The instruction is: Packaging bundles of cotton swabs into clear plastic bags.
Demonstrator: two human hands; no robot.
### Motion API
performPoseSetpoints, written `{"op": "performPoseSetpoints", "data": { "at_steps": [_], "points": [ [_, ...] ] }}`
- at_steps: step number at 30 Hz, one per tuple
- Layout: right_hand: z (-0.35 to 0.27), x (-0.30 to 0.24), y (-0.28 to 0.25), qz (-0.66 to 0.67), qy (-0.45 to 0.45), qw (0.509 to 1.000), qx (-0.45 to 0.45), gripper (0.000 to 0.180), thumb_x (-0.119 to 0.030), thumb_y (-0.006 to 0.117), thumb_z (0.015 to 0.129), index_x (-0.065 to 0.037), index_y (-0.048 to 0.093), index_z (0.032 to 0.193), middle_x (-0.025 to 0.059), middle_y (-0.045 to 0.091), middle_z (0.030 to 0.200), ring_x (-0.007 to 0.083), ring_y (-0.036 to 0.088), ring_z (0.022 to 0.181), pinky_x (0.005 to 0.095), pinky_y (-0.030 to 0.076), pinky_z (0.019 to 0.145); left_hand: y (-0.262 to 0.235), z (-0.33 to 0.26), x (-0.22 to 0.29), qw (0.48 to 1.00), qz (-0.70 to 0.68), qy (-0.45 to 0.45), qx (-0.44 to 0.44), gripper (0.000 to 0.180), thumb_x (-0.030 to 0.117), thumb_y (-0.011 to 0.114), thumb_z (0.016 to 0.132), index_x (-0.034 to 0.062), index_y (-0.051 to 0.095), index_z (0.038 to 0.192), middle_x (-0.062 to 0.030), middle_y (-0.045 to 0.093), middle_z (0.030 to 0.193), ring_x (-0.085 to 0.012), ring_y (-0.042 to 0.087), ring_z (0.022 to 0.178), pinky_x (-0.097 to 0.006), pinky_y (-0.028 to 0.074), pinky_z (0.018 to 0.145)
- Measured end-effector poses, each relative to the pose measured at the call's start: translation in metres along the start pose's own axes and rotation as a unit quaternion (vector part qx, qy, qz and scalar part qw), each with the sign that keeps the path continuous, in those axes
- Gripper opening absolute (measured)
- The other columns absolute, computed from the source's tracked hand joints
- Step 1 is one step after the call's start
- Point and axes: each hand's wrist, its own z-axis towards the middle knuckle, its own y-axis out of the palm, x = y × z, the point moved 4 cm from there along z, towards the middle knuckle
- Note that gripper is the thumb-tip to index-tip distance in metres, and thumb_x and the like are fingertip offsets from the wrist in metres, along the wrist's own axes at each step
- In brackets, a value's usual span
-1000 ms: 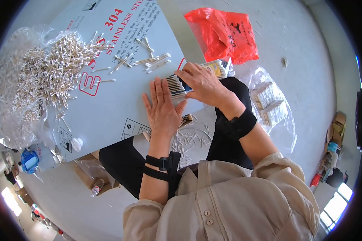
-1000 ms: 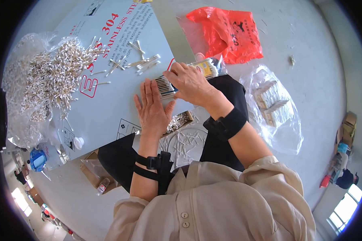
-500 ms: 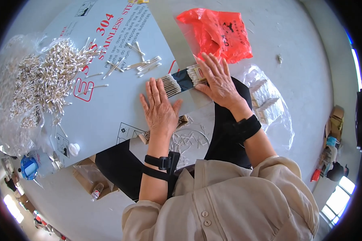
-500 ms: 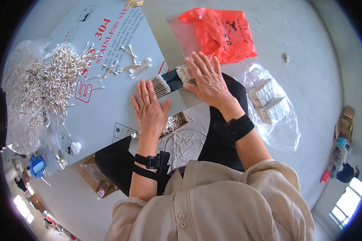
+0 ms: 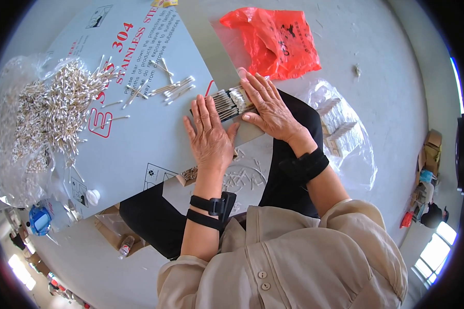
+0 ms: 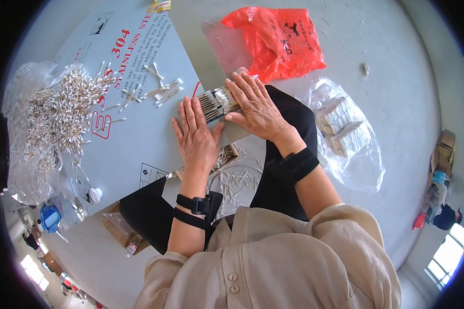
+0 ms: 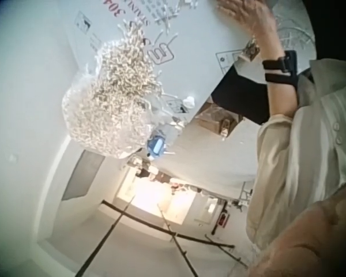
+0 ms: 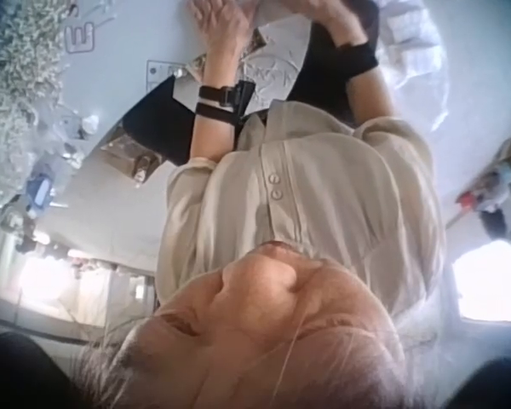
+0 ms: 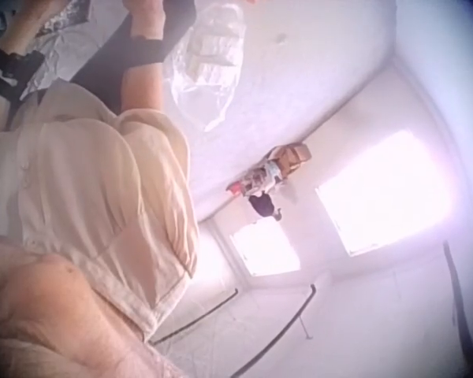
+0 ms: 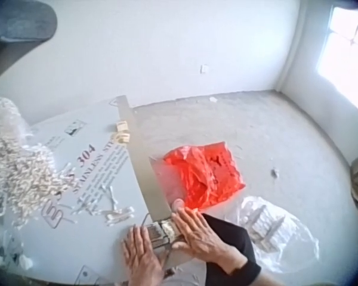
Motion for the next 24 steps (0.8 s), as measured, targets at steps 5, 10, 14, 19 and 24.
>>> {"op": "performPoseSetpoints", "data": {
  "at_steps": [5,10,14,19,24],
  "points": [
    [-0.001,-0.001,-0.001,0.015,-0.005,1.000,0.006,0.084,-0.066,0.042,0.091,-0.007,0.031,0.150,0.0172,0.025,0.157,0.0320,0.016,0.148,0.0428,0.014,0.121,0.004,0.002,0.007,0.999,0.003,-0.005,0.032,0.085,0.053,0.052,0.094,0.0009,0.020,0.152,-0.0177,0.021,0.159,-0.0321,0.019,0.148,-0.054,0.014,0.118],
    [0.000,0.000,0.001,0.035,-0.013,0.999,0.016,0.084,-0.066,0.042,0.091,-0.007,0.031,0.150,0.0173,0.026,0.156,0.0324,0.015,0.148,0.0428,0.015,0.121,0.007,0.003,0.013,0.999,0.000,-0.007,0.039,0.083,0.055,0.048,0.095,0.0002,0.023,0.151,-0.0184,0.023,0.158,-0.0327,0.020,0.147,-0.054,0.015,0.117],
    [-0.001,0.000,0.000,0.041,-0.010,0.999,0.014,0.084,-0.066,0.042,0.091,-0.007,0.032,0.150,0.0174,0.026,0.156,0.0327,0.015,0.148,0.0428,0.015,0.121,0.007,0.003,0.015,0.999,0.002,-0.004,0.036,0.082,0.055,0.047,0.095,0.0008,0.022,0.152,-0.0183,0.023,0.158,-0.0326,0.020,0.147,-0.054,0.015,0.117],
    [-0.001,0.000,0.000,0.047,-0.014,0.999,0.017,0.084,-0.066,0.043,0.090,-0.008,0.032,0.150,0.0170,0.024,0.157,0.0323,0.014,0.148,0.0430,0.015,0.121,0.005,0.003,0.018,1.000,-0.012,0.006,0.026,0.082,0.051,0.051,0.095,0.0014,0.021,0.152,-0.0174,0.021,0.159,-0.0320,0.018,0.148,-0.055,0.014,0.117],
    [-0.001,0.001,0.002,0.057,-0.004,0.998,0.016,0.084,-0.065,0.045,0.090,-0.008,0.032,0.150,0.0170,0.025,0.157,0.0326,0.014,0.148,0.0433,0.015,0.121,0.006,0.001,0.018,0.999,-0.020,0.008,0.026,0.084,0.049,0.056,0.093,0.0008,0.020,0.152,-0.0165,0.021,0.158,-0.0316,0.018,0.148,-0.055,0.014,0.117]
  ]
}}
